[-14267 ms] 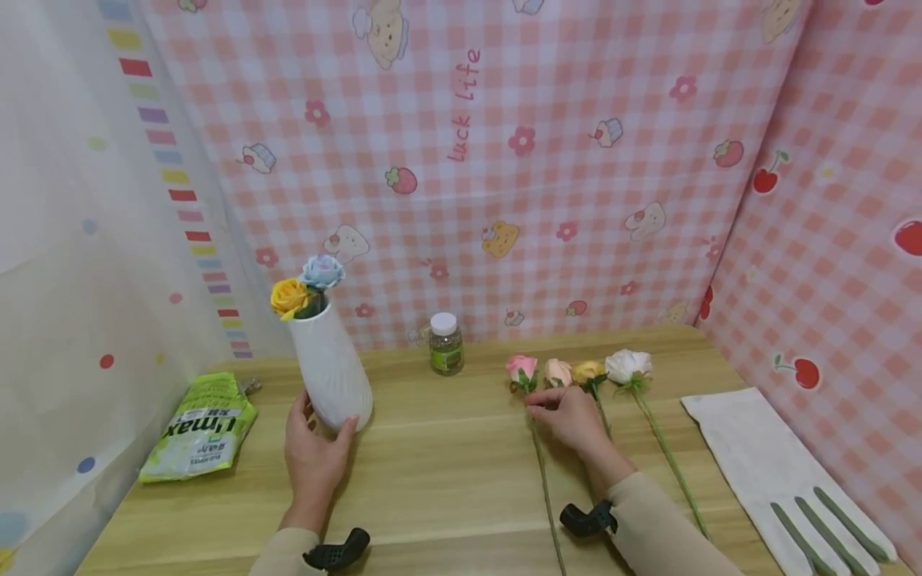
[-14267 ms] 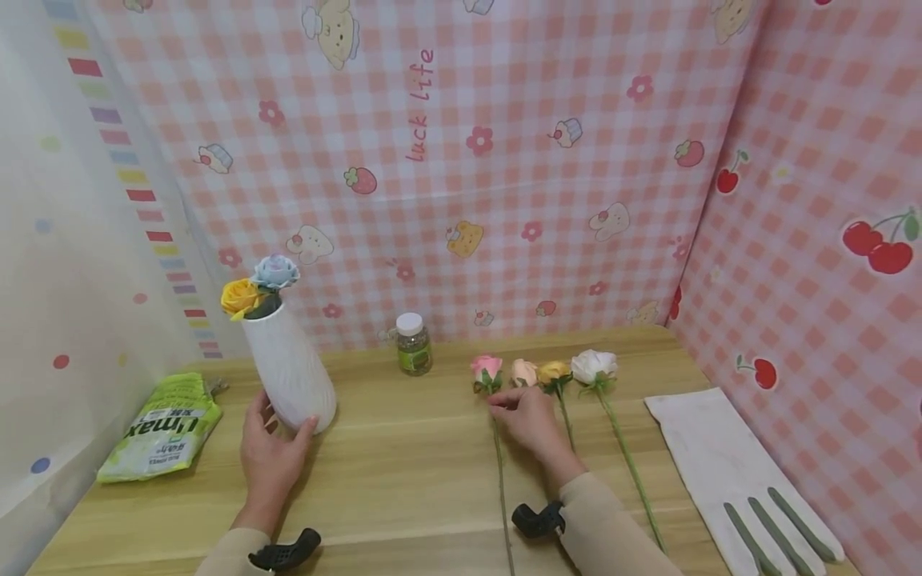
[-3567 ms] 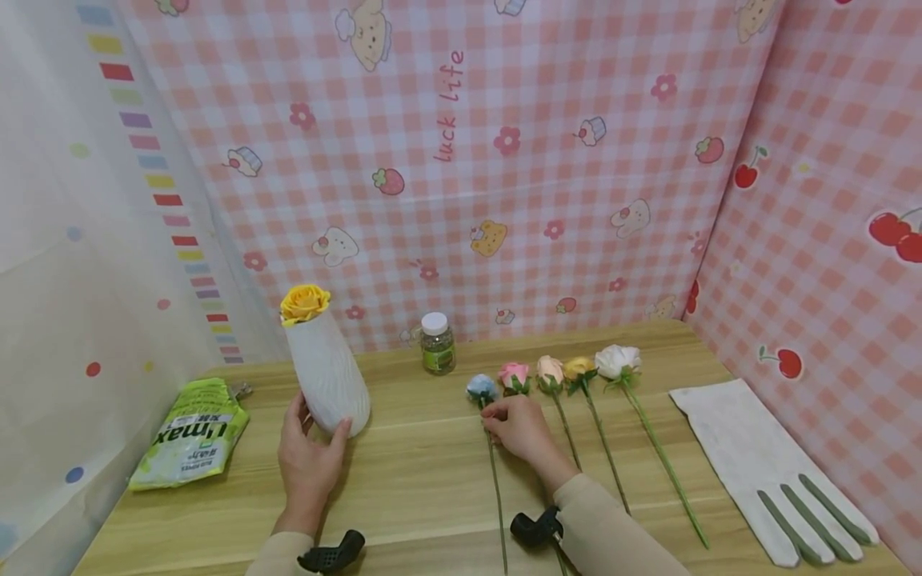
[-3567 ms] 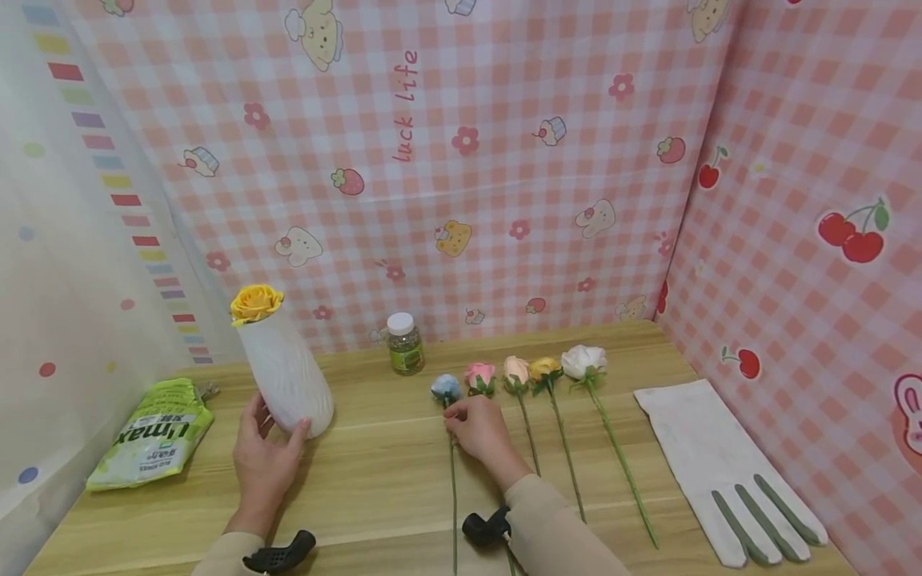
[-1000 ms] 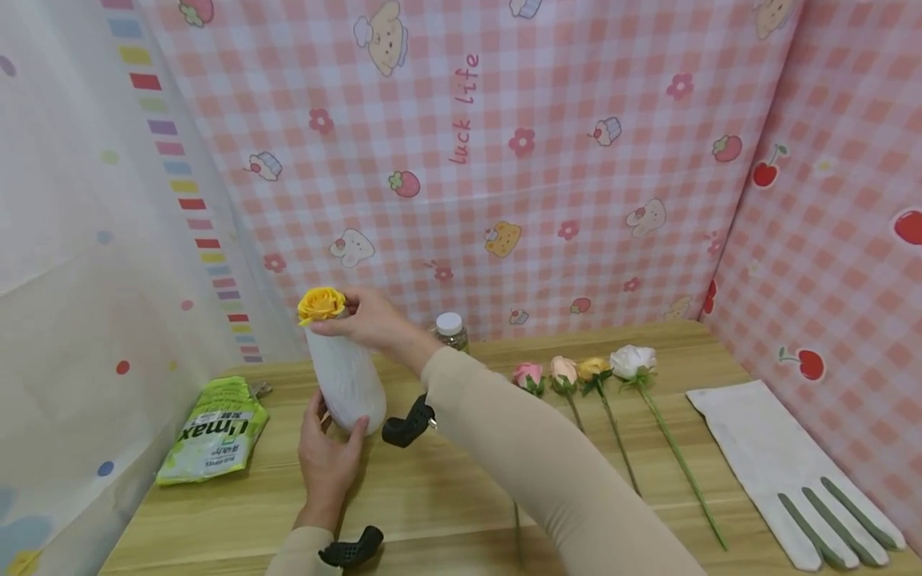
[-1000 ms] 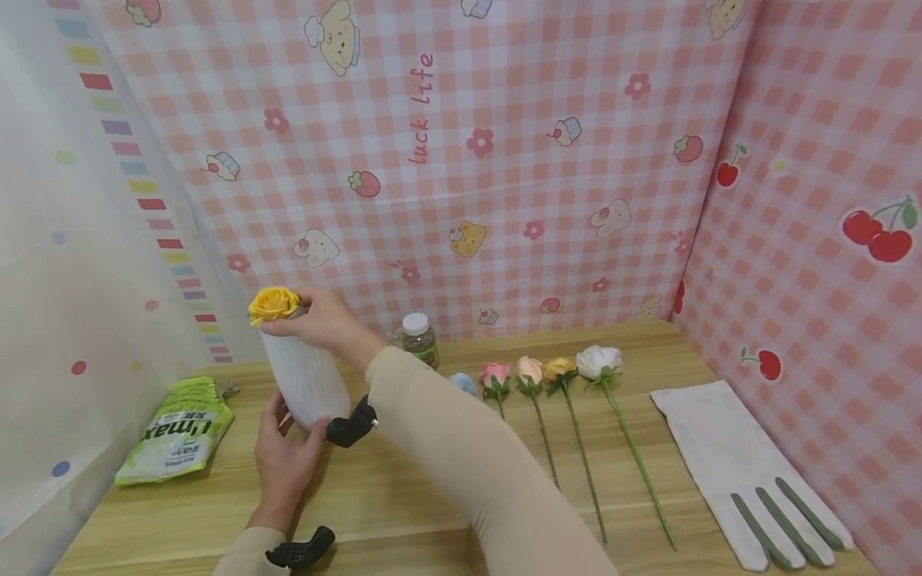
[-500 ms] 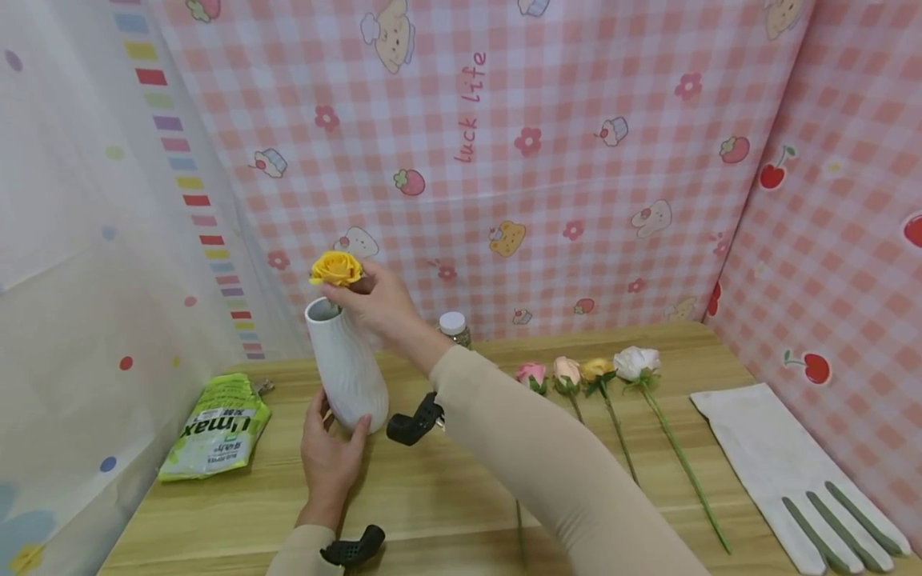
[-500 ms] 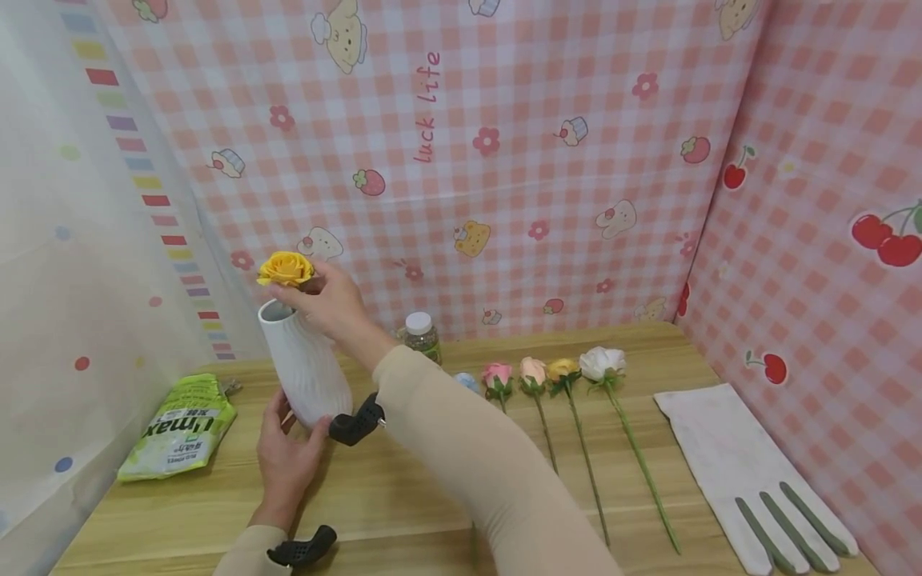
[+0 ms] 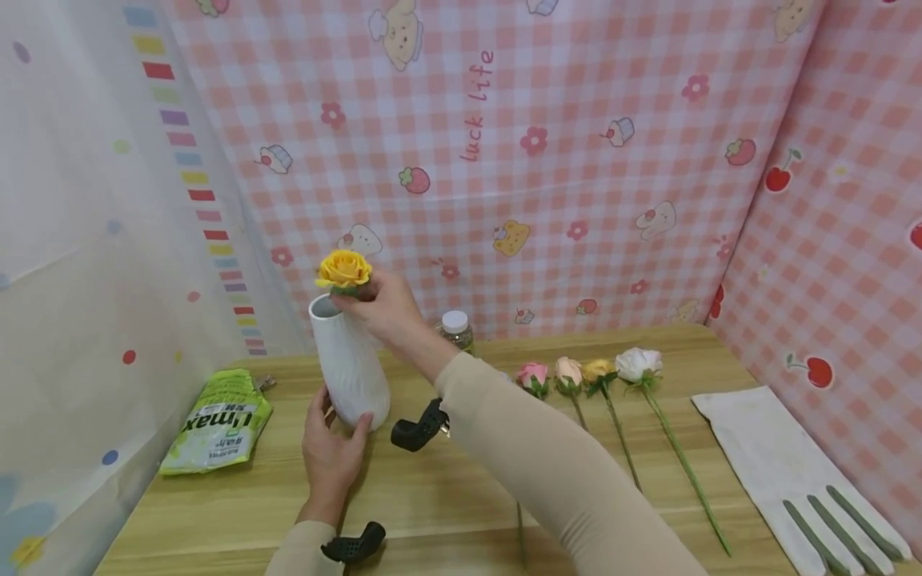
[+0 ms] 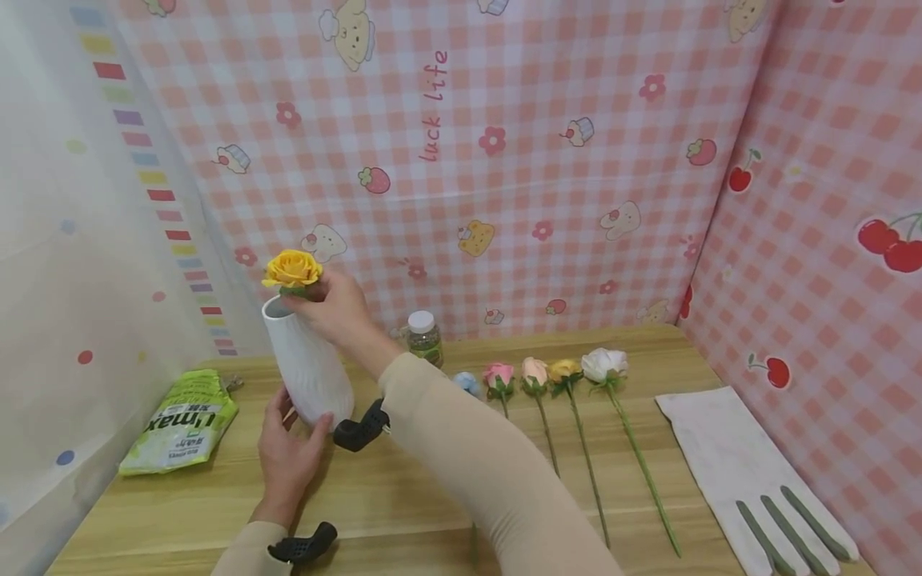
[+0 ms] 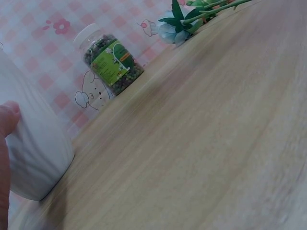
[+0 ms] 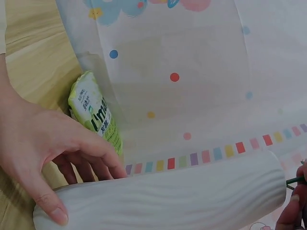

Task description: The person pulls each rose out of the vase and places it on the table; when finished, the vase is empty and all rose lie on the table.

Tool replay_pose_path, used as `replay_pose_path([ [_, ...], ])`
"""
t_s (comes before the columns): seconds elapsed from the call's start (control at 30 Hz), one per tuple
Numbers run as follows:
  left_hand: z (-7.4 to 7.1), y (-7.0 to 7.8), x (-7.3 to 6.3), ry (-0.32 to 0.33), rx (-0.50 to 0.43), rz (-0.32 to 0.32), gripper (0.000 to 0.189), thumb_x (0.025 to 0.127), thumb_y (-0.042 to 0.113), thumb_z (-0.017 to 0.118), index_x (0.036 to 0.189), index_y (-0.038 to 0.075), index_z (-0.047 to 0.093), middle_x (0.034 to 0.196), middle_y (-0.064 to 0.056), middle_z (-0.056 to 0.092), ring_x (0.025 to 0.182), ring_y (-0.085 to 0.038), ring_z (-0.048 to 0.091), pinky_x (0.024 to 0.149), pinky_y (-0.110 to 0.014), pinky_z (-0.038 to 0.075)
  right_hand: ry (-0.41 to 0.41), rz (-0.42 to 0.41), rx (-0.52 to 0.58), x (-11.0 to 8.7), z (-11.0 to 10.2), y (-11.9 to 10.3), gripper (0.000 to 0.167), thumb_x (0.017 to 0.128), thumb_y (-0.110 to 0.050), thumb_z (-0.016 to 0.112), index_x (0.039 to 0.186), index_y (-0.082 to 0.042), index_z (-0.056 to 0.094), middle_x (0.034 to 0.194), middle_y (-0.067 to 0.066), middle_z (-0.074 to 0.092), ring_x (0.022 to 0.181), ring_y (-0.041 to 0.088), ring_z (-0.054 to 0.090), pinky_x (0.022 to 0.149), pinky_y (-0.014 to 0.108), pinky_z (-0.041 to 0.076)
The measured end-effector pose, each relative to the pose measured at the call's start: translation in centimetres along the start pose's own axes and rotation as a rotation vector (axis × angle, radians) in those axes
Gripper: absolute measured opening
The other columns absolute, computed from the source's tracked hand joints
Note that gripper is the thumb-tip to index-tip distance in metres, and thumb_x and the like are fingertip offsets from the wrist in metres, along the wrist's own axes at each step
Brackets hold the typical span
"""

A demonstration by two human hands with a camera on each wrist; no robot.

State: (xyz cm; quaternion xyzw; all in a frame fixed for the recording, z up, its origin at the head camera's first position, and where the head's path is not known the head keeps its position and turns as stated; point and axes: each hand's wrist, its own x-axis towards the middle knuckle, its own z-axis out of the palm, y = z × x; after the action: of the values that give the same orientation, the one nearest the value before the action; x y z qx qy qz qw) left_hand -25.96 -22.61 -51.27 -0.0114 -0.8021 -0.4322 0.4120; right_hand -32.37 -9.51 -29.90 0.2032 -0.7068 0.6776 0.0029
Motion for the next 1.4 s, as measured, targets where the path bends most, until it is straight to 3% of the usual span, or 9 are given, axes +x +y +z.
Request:
replay_pose_path([
  [0.27,0.0,0.1,-0.1,0.009,-0.018,0.021,0.079,0.072,0.008,0.084,0.139,-0.001,0.043,0.130,-0.021,0.054,0.118,-0.033,0.053,0.090,-0.046,0.050,-0.020,0.029,-0.056,0.1,0.0,0.8,0.016,0.085,-0.019,0.075,0.098,-0.009,0.076,0.091,-0.004,0.073,0.084,0.006,0.063,0.075,0.024,0.053],
  [0.53,0.1,0.2,0.0,0.002,-0.016,0.017,0.079,0.072,0.009,0.084,0.139,-0.001,0.043,0.130,-0.021,0.053,0.118,-0.034,0.053,0.090,-0.048,0.050,-0.002,0.000,-0.228,-0.2,0.1,0.7,0.015,0.084,-0.024,0.076,0.089,-0.009,0.077,0.075,-0.006,0.070,0.070,0.008,0.060,0.059,0.023,0.052],
  [0.77,-0.1,0.2,0.0,-0.004,-0.007,0.013,0.079,0.073,0.011,0.084,0.139,-0.001,0.043,0.129,-0.022,0.053,0.118,-0.034,0.053,0.090,-0.049,0.050,0.043,0.016,-0.235,-0.1,-0.2,0.1,0.014,0.083,-0.024,0.077,0.090,-0.012,0.077,0.086,-0.006,0.072,0.082,0.006,0.063,0.071,0.024,0.053],
  [0.93,-0.2,0.1,0.0,-0.001,0.005,0.016,0.079,0.072,0.010,0.084,0.139,-0.002,0.043,0.129,-0.022,0.053,0.117,-0.034,0.053,0.089,-0.048,0.051,0.086,0.068,-0.267,-0.2,-0.4,-0.3,0.023,0.084,-0.029,0.076,0.098,-0.011,0.076,0.095,-0.004,0.073,0.089,0.006,0.064,0.078,0.027,0.054],
  [1.17,-0.3,0.1,0.0,-0.002,0.010,0.010,0.079,0.072,0.010,0.084,0.139,-0.002,0.043,0.128,-0.022,0.054,0.117,-0.034,0.053,0.089,-0.049,0.051,0.114,0.064,-0.318,-0.4,-0.3,-0.5,0.027,0.086,-0.030,0.074,0.102,-0.009,0.073,0.096,-0.002,0.072,0.086,0.006,0.064,0.075,0.027,0.054],
  [1.4,-0.4,0.2,0.2,-0.012,0.005,-0.006,0.079,0.073,0.010,0.084,0.139,-0.002,0.042,0.129,-0.022,0.053,0.118,-0.034,0.053,0.090,-0.049,0.050,0.114,0.009,-0.264,-0.6,-1.0,-1.4,0.031,0.086,-0.031,0.074,0.107,-0.009,0.070,0.091,-0.002,0.071,0.079,0.008,0.064,0.069,0.027,0.054],
])
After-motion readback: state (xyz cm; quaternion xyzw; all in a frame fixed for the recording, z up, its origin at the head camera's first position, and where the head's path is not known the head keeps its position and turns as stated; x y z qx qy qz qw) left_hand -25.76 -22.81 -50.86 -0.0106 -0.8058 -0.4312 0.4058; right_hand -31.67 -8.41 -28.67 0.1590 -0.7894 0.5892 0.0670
